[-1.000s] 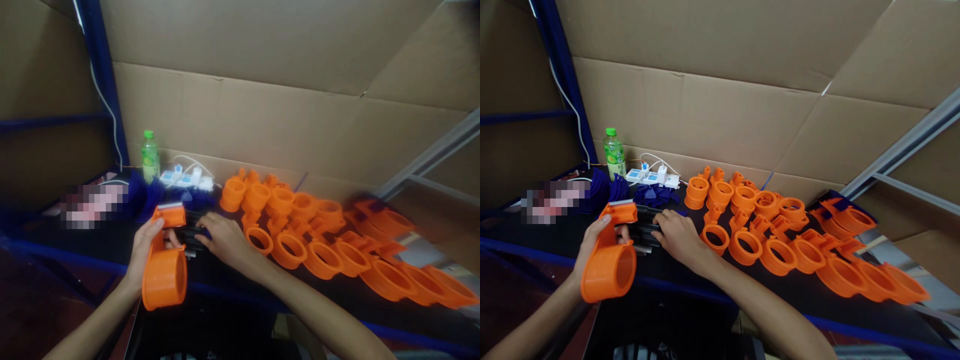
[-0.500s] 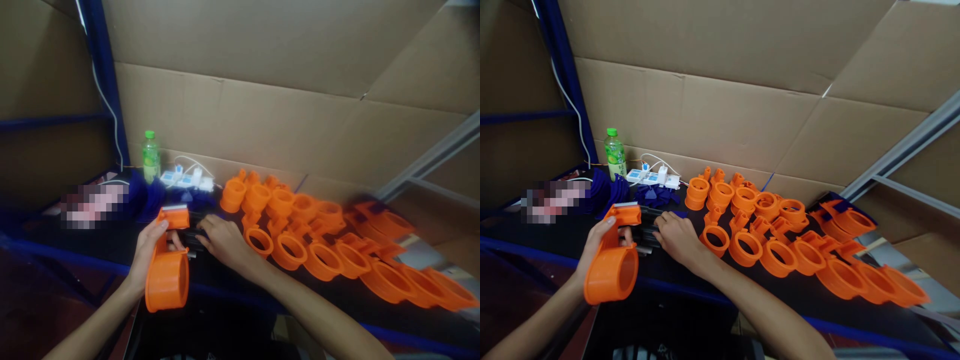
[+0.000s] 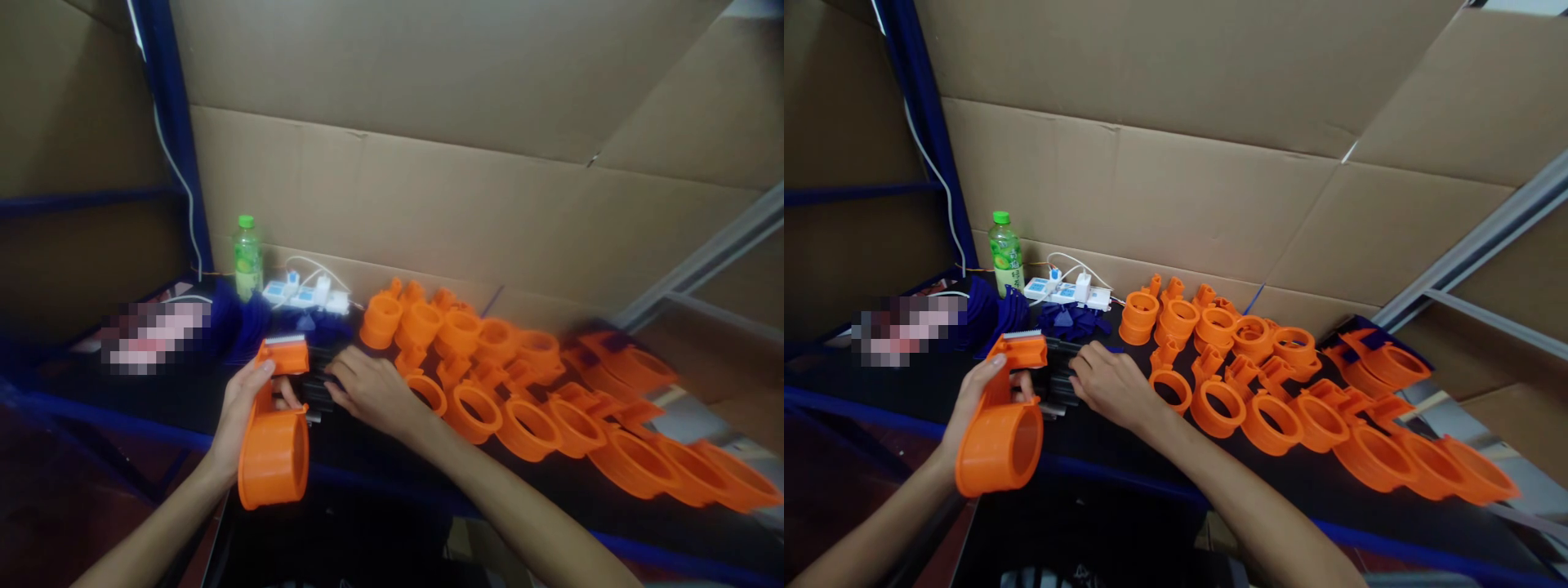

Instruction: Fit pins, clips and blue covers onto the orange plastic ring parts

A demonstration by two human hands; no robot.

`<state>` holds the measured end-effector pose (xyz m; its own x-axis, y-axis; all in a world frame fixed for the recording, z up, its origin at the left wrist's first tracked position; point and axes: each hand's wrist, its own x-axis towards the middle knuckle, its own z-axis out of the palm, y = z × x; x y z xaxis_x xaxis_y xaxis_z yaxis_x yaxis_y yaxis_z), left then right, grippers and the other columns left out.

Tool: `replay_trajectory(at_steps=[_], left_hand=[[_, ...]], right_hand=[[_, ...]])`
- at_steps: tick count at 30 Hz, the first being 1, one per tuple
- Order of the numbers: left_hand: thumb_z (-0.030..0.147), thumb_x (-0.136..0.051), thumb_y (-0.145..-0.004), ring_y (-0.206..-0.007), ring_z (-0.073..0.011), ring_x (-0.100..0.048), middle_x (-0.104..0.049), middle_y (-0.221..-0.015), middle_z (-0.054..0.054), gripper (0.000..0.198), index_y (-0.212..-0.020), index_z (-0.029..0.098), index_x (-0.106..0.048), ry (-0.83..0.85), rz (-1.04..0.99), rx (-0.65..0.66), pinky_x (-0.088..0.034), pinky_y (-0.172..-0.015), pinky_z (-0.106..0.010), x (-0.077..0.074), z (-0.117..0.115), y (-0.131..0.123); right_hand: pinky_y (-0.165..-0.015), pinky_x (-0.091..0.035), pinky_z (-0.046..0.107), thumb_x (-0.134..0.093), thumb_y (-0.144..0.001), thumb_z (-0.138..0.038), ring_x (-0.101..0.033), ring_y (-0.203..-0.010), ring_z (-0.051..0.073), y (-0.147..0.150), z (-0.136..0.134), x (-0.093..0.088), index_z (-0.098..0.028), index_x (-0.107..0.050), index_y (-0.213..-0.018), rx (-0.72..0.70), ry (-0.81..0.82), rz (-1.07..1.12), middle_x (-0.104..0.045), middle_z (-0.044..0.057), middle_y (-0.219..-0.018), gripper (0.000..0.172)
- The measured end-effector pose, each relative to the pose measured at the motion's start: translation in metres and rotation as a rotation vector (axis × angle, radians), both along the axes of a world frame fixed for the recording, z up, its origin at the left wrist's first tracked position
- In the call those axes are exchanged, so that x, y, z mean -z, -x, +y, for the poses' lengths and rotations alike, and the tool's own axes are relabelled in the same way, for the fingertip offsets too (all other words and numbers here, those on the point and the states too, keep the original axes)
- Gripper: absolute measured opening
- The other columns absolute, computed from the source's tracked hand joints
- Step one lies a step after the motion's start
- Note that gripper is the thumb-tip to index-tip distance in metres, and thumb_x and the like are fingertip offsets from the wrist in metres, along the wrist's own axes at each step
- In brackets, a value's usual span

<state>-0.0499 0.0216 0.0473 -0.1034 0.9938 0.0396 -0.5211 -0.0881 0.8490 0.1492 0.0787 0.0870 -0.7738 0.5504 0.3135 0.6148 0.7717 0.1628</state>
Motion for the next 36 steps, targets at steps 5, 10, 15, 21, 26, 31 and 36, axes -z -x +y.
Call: replay_trajectory(at_steps=[5, 10, 15, 21, 26, 31, 36], left_hand=[[0.043, -0.065, -0.088, -0.050, -0.0154, -0.062, -0.067, -0.063, -0.004, 0.029, -0.089, 0.014, -0.066, -0.006, -0.006, 0.004, -0.052, -0.051, -0.026, 0.001, -0.002, 0.001], [0.040, -0.066, -0.088, -0.052, -0.0156, -0.065, -0.070, -0.066, -0.004, 0.028, -0.099, 0.015, -0.066, -0.037, 0.048, 0.025, -0.052, -0.052, -0.024, -0.001, -0.002, -0.004], [0.039, -0.067, -0.088, -0.055, -0.0170, -0.066, -0.071, -0.063, -0.005, 0.032, -0.108, 0.014, -0.066, -0.075, 0.186, 0.102, -0.053, -0.057, -0.024, 0.002, -0.003, -0.010], [0.040, -0.068, -0.087, -0.056, -0.0196, -0.068, -0.071, -0.064, -0.004, 0.042, -0.123, 0.018, -0.061, -0.119, 0.267, 0.167, -0.054, -0.060, -0.027, 0.007, -0.006, -0.012], [0.041, -0.069, -0.085, -0.057, -0.0190, -0.068, -0.070, -0.065, -0.003, 0.039, -0.116, 0.018, -0.064, -0.131, 0.287, 0.157, -0.054, -0.059, -0.026, 0.006, -0.006, -0.013], [0.041, -0.068, -0.086, -0.057, -0.0182, -0.068, -0.070, -0.065, -0.003, 0.038, -0.115, 0.018, -0.061, -0.102, 0.234, 0.159, -0.054, -0.059, -0.026, 0.004, -0.006, -0.015], [0.042, -0.066, -0.087, -0.048, -0.0147, -0.062, -0.068, -0.062, -0.003, 0.030, -0.103, 0.017, -0.061, 0.018, 0.027, 0.156, -0.052, -0.052, -0.024, -0.004, -0.008, -0.015]], right_hand=[[-0.072, -0.047, 0.029, -0.049, -0.100, -0.028, -0.061, -0.093, 0.018, -0.020, 0.000, -0.025, -0.015, -0.063, -0.107, -0.075, -0.063, 0.162, -0.067, 0.009, -0.103, 0.020], [-0.082, -0.054, 0.032, -0.057, -0.096, -0.024, -0.064, -0.094, 0.017, -0.036, -0.006, -0.050, -0.018, -0.064, -0.104, -0.211, -0.050, 0.397, -0.068, 0.008, -0.101, 0.013], [-0.082, -0.055, 0.032, -0.056, -0.097, -0.024, -0.064, -0.097, 0.017, -0.028, -0.013, -0.053, -0.018, -0.065, -0.107, -0.290, 0.023, 0.342, -0.068, 0.009, -0.104, 0.015], [-0.072, -0.054, 0.028, -0.051, -0.099, -0.025, -0.064, -0.093, 0.017, -0.015, -0.021, -0.048, -0.016, -0.065, -0.105, -0.266, -0.009, 0.254, -0.067, 0.010, -0.105, 0.018], [-0.076, -0.054, 0.030, -0.052, -0.098, -0.022, -0.064, -0.092, 0.017, -0.011, -0.026, -0.047, -0.017, -0.066, -0.103, -0.241, 0.030, 0.315, -0.068, 0.009, -0.104, 0.016], [-0.075, -0.053, 0.028, -0.053, -0.099, -0.025, -0.064, -0.092, 0.016, -0.006, -0.029, -0.039, -0.017, -0.068, -0.105, -0.225, 0.020, 0.346, -0.070, 0.007, -0.103, 0.018], [-0.079, -0.051, 0.028, -0.048, -0.102, -0.034, -0.065, -0.093, 0.015, 0.009, -0.012, -0.059, -0.018, -0.071, -0.106, -0.255, 0.056, 0.273, -0.071, 0.006, -0.105, 0.028]])
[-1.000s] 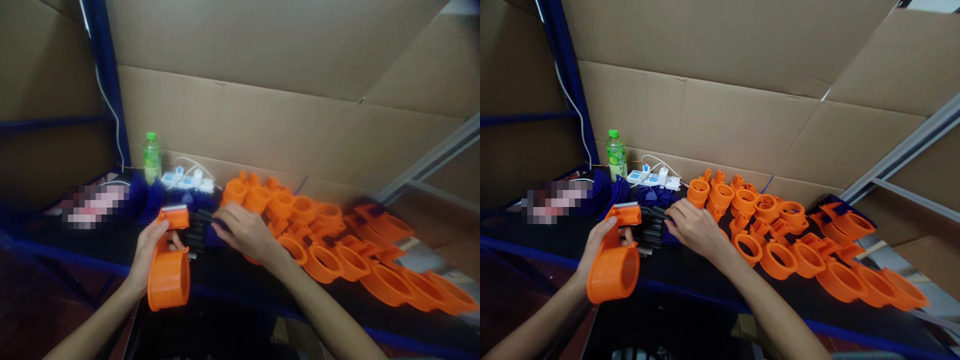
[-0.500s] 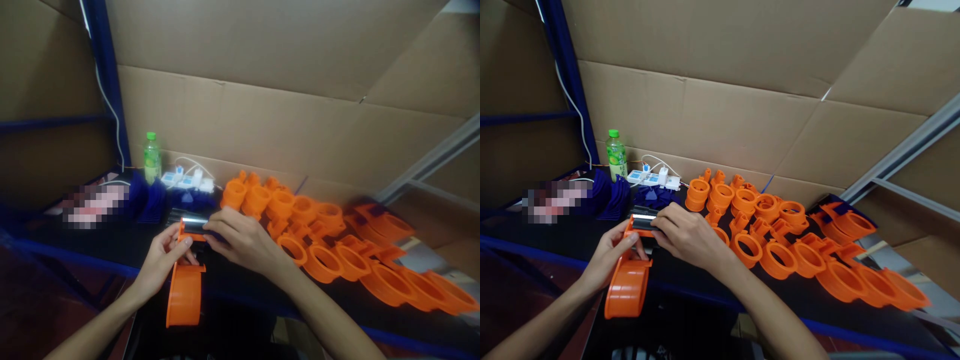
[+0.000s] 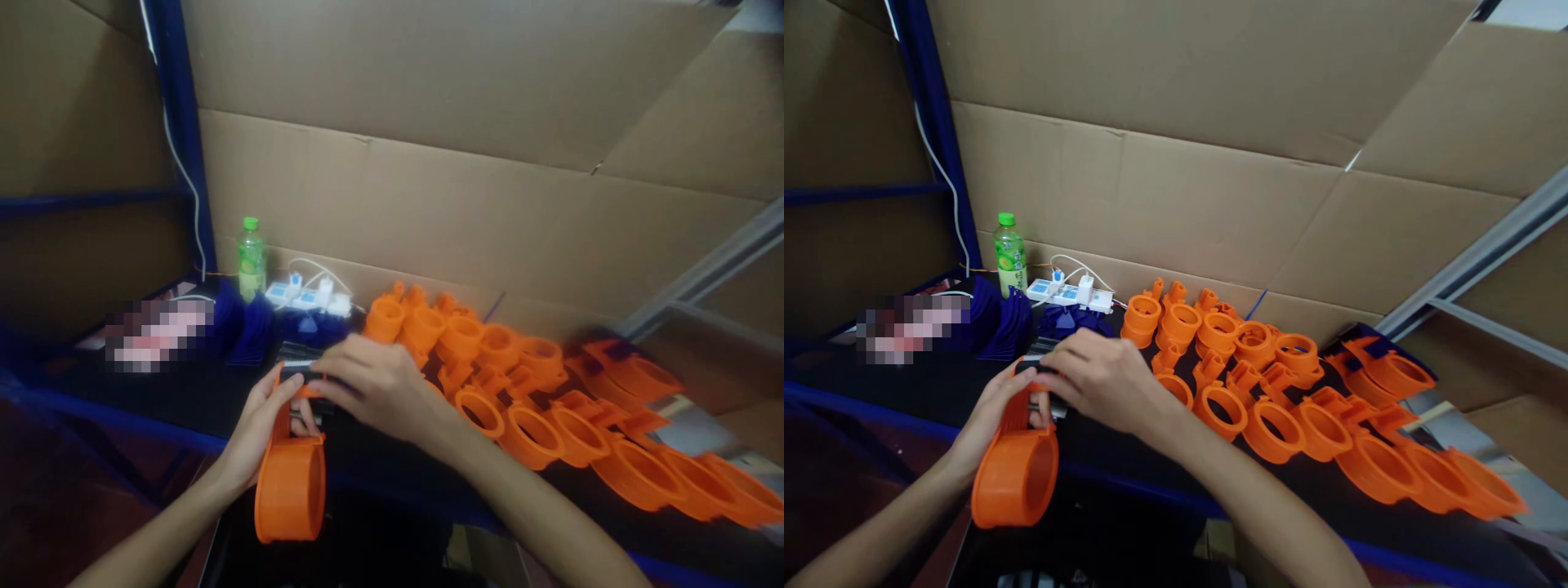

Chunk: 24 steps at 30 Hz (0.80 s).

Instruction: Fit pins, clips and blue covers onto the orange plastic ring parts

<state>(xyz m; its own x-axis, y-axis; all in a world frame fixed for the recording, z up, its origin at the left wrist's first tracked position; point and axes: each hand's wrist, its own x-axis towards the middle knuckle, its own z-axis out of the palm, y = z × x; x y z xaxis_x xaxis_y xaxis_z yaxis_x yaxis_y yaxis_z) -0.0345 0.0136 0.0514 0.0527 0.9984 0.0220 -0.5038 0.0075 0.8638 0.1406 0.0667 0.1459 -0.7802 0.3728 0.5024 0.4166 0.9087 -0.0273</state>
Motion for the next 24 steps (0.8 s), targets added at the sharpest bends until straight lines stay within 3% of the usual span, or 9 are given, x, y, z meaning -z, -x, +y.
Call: replay_trajectory(at_steps=[3, 5, 12, 18, 24], left_hand=[[0.042, -0.067, -0.086, -0.046, -0.0140, -0.061, -0.071, -0.066, -0.005, 0.032, -0.103, 0.015, -0.063, 0.037, -0.045, -0.043, -0.054, -0.055, -0.027, -0.005, 0.000, 0.002], [0.042, -0.068, -0.085, -0.045, -0.0144, -0.060, -0.070, -0.063, -0.005, 0.032, -0.100, 0.014, -0.065, 0.044, -0.055, -0.061, -0.054, -0.054, -0.027, -0.005, 0.002, 0.004], [0.045, -0.064, -0.086, -0.046, -0.0155, -0.061, -0.068, -0.059, -0.005, 0.032, -0.094, 0.014, -0.063, 0.047, -0.020, -0.063, -0.054, -0.054, -0.027, 0.002, 0.005, 0.008], [0.043, -0.064, -0.087, -0.047, -0.0154, -0.061, -0.067, -0.058, -0.003, 0.030, -0.095, 0.014, -0.062, 0.046, -0.045, -0.075, -0.054, -0.055, -0.027, -0.002, 0.003, 0.006], [0.041, -0.065, -0.088, -0.050, -0.0144, -0.062, -0.068, -0.060, -0.003, 0.028, -0.097, 0.014, -0.062, 0.049, -0.105, -0.086, -0.052, -0.055, -0.024, -0.010, -0.002, 0.004]], right_hand=[[-0.081, -0.050, 0.029, -0.045, -0.103, -0.036, -0.066, -0.092, 0.016, 0.010, 0.036, -0.021, -0.020, -0.070, -0.107, 0.166, 0.041, -0.107, -0.071, 0.005, -0.105, 0.030], [-0.078, -0.049, 0.030, -0.047, -0.101, -0.034, -0.066, -0.093, 0.019, 0.017, 0.064, -0.025, -0.021, -0.069, -0.113, 0.320, 0.025, -0.276, -0.070, 0.007, -0.106, 0.028], [-0.091, -0.048, 0.036, -0.056, -0.095, -0.020, -0.060, -0.111, 0.025, 0.051, 0.133, 0.013, -0.017, -0.063, -0.123, 0.349, 0.006, -0.445, -0.066, 0.012, -0.118, 0.029], [-0.093, -0.053, 0.042, -0.058, -0.097, -0.036, -0.062, -0.106, 0.020, 0.070, 0.164, 0.034, -0.014, -0.061, -0.120, 0.421, 0.059, -0.496, -0.062, 0.009, -0.120, 0.031], [-0.093, -0.054, 0.042, -0.059, -0.097, -0.036, -0.062, -0.106, 0.020, 0.066, 0.167, 0.034, -0.013, -0.060, -0.120, 0.464, 0.129, -0.417, -0.062, 0.010, -0.120, 0.033]])
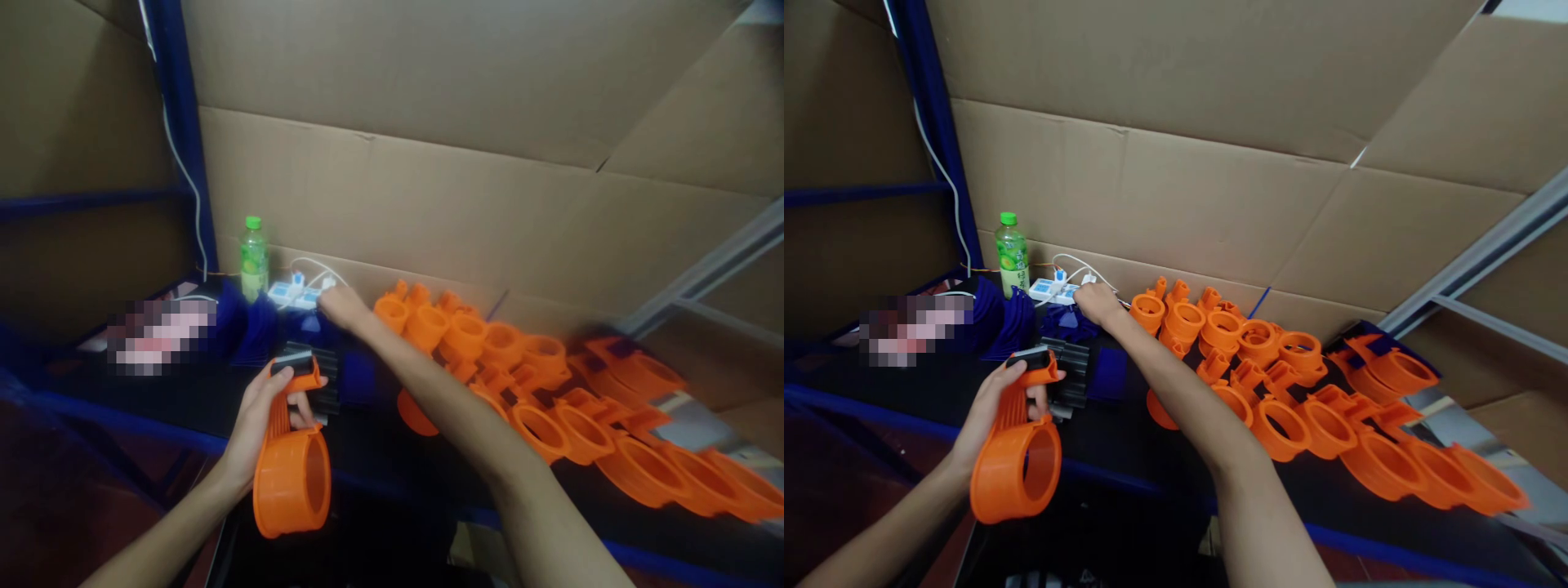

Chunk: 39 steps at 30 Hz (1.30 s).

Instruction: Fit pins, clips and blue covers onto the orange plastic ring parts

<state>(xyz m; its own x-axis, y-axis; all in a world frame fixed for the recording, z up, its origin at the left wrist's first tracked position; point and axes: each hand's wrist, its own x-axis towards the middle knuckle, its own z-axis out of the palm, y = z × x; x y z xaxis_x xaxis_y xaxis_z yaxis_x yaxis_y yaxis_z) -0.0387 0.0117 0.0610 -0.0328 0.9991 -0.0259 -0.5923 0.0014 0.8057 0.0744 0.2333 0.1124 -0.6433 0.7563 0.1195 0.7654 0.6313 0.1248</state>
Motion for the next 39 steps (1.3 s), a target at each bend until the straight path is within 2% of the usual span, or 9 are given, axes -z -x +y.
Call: replay_trajectory(at_steps=[5, 9, 13, 17, 22, 25, 32, 35, 39], left_hand=[[0.044, -0.066, -0.087, -0.046, -0.0145, -0.061, -0.068, -0.064, -0.003, 0.036, -0.104, 0.012, -0.064, 0.021, -0.024, -0.026, -0.052, -0.050, -0.026, 0.006, 0.003, 0.001], [0.046, -0.063, -0.089, -0.050, -0.0163, -0.064, -0.073, -0.075, -0.008, 0.038, -0.107, 0.013, -0.063, 0.003, -0.021, -0.087, -0.053, -0.052, -0.029, 0.009, 0.006, -0.001], [0.045, -0.062, -0.090, -0.052, -0.0187, -0.065, -0.071, -0.067, -0.006, 0.036, -0.109, 0.014, -0.062, -0.007, -0.042, -0.096, -0.054, -0.054, -0.031, 0.011, 0.007, -0.005], [0.044, -0.065, -0.088, -0.051, -0.0197, -0.065, -0.069, -0.063, -0.007, 0.032, -0.102, 0.015, -0.060, 0.015, -0.098, -0.079, -0.051, -0.050, -0.028, 0.012, 0.007, -0.006], [0.041, -0.071, -0.084, -0.048, -0.0174, -0.063, -0.067, -0.063, -0.004, 0.028, -0.094, 0.017, -0.059, 0.031, -0.144, -0.090, -0.049, -0.045, -0.024, 0.009, 0.006, -0.009], [0.040, -0.071, -0.083, -0.047, -0.0170, -0.063, -0.067, -0.062, -0.003, 0.027, -0.091, 0.018, -0.058, 0.041, -0.164, -0.083, -0.049, -0.044, -0.024, 0.008, 0.003, -0.010], [0.040, -0.067, -0.086, -0.044, -0.0151, -0.060, -0.066, -0.062, -0.002, 0.025, -0.092, 0.020, -0.053, 0.041, -0.130, -0.034, -0.049, -0.045, -0.024, 0.009, 0.001, -0.009], [0.037, -0.066, -0.087, -0.048, -0.0140, -0.062, -0.066, -0.062, 0.000, 0.023, -0.096, 0.021, -0.052, 0.022, -0.109, -0.048, -0.050, -0.049, -0.022, 0.007, -0.002, -0.011], [0.036, -0.065, -0.089, -0.051, -0.0122, -0.063, -0.066, -0.065, 0.002, 0.022, -0.098, 0.023, -0.050, 0.001, -0.082, -0.039, -0.051, -0.053, -0.021, 0.007, -0.008, -0.011]], right_hand=[[-0.090, -0.050, 0.033, -0.057, -0.097, -0.028, -0.066, -0.104, 0.021, -0.017, -0.022, -0.024, -0.014, -0.071, -0.109, 0.002, 0.036, 0.217, -0.071, 0.011, -0.109, 0.023], [-0.077, -0.049, 0.021, -0.053, -0.099, -0.034, -0.068, -0.084, 0.013, -0.035, -0.068, -0.037, -0.016, -0.074, -0.108, -0.078, 0.126, 0.379, -0.075, 0.004, -0.096, 0.029], [-0.067, -0.048, 0.020, -0.060, -0.095, -0.036, -0.065, -0.071, 0.010, -0.051, -0.121, -0.030, -0.016, -0.076, -0.099, -0.172, 0.224, 0.648, -0.075, 0.002, -0.088, 0.025], [-0.065, -0.049, 0.021, -0.066, -0.091, -0.027, -0.062, -0.067, 0.010, -0.056, -0.155, -0.009, -0.018, -0.077, -0.097, -0.217, 0.119, 0.828, -0.075, 0.002, -0.088, 0.015], [-0.080, -0.055, 0.027, -0.063, -0.094, -0.021, -0.068, -0.086, 0.014, -0.053, -0.167, 0.010, -0.017, -0.074, -0.105, -0.369, -0.061, 0.849, -0.075, 0.005, -0.103, 0.017], [-0.085, -0.056, 0.031, -0.060, -0.096, -0.019, -0.068, -0.092, 0.016, -0.053, -0.170, 0.018, -0.016, -0.071, -0.111, -0.408, -0.152, 0.796, -0.074, 0.006, -0.108, 0.019], [-0.080, -0.056, 0.029, -0.054, -0.098, -0.014, -0.066, -0.092, 0.015, -0.060, -0.179, 0.023, -0.013, -0.066, -0.118, -0.415, -0.298, 0.614, -0.072, 0.010, -0.108, 0.023], [-0.075, -0.055, 0.027, -0.055, -0.097, -0.012, -0.065, -0.086, 0.015, -0.061, -0.182, 0.020, -0.011, -0.065, -0.118, -0.432, -0.328, 0.575, -0.071, 0.010, -0.101, 0.024], [-0.068, -0.052, 0.025, -0.054, -0.095, -0.007, -0.062, -0.081, 0.013, -0.064, -0.185, 0.018, -0.010, -0.065, -0.115, -0.483, -0.344, 0.554, -0.070, 0.010, -0.101, 0.023]])
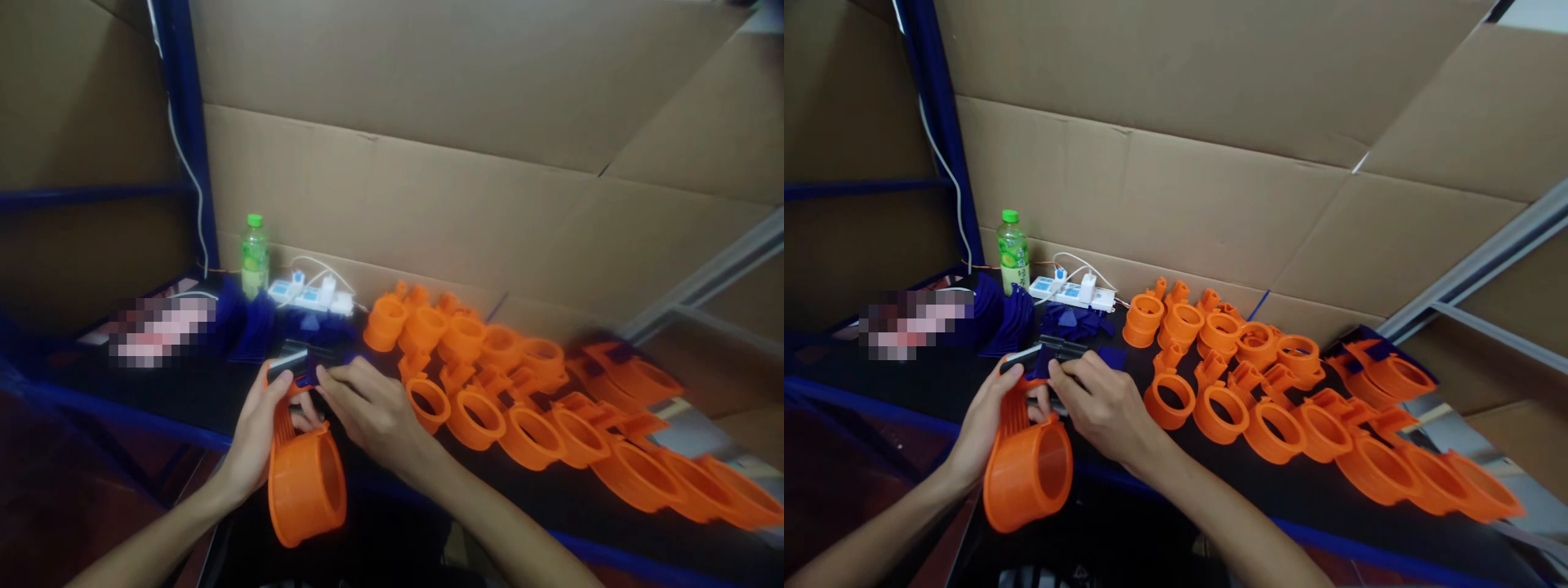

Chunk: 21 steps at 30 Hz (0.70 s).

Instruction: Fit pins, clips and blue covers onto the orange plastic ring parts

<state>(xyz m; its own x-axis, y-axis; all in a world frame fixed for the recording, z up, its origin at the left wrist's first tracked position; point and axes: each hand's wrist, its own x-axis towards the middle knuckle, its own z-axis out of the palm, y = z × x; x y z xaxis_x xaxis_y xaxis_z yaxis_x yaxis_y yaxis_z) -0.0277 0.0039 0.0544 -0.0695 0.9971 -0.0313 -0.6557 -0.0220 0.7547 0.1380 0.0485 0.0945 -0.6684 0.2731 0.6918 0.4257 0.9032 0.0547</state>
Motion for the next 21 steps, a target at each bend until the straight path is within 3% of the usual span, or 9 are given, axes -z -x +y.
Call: replay_trajectory(at_steps=[7, 12, 16, 21], left_hand=[[0.039, -0.064, -0.090, -0.053, -0.0151, -0.065, -0.068, -0.064, 0.001, 0.028, -0.108, 0.025, -0.048, 0.019, 0.057, 0.049, -0.052, -0.053, -0.023, 0.005, 0.003, 0.003], [0.038, -0.064, -0.090, -0.051, -0.0145, -0.064, -0.069, -0.065, -0.001, 0.025, -0.105, 0.022, -0.052, 0.032, 0.035, 0.143, -0.051, -0.051, -0.022, -0.003, -0.001, 0.001], [0.037, -0.066, -0.090, -0.060, -0.0164, -0.069, -0.074, -0.079, -0.005, 0.021, -0.100, 0.019, -0.061, 0.011, -0.007, 0.162, -0.053, -0.056, -0.024, -0.008, -0.002, 0.001], [0.040, -0.065, -0.091, -0.090, -0.0227, -0.072, -0.072, -0.114, -0.009, 0.039, -0.125, 0.021, -0.063, -0.055, 0.049, 0.109, -0.058, -0.075, -0.029, -0.006, 0.003, 0.006]], right_hand=[[-0.066, -0.051, 0.026, -0.052, -0.097, -0.013, -0.059, -0.080, 0.014, 0.000, -0.004, 0.006, -0.011, -0.062, -0.119, -0.015, 0.089, 0.053, -0.068, 0.009, -0.095, 0.023], [-0.070, -0.053, 0.026, -0.059, -0.096, -0.018, -0.063, -0.079, 0.013, 0.000, -0.008, 0.007, -0.015, -0.067, -0.098, -0.004, 0.164, 0.168, -0.069, 0.007, -0.089, 0.009], [-0.072, -0.055, 0.024, -0.067, -0.091, -0.020, -0.066, -0.081, 0.013, -0.002, -0.016, -0.005, -0.018, -0.068, -0.106, 0.038, 0.206, 0.293, -0.071, 0.005, -0.092, 0.015], [-0.078, -0.058, 0.026, -0.068, -0.090, -0.023, -0.068, -0.085, 0.014, -0.004, -0.017, -0.027, -0.021, -0.071, -0.099, 0.063, 0.221, 0.295, -0.072, 0.004, -0.094, 0.009]])
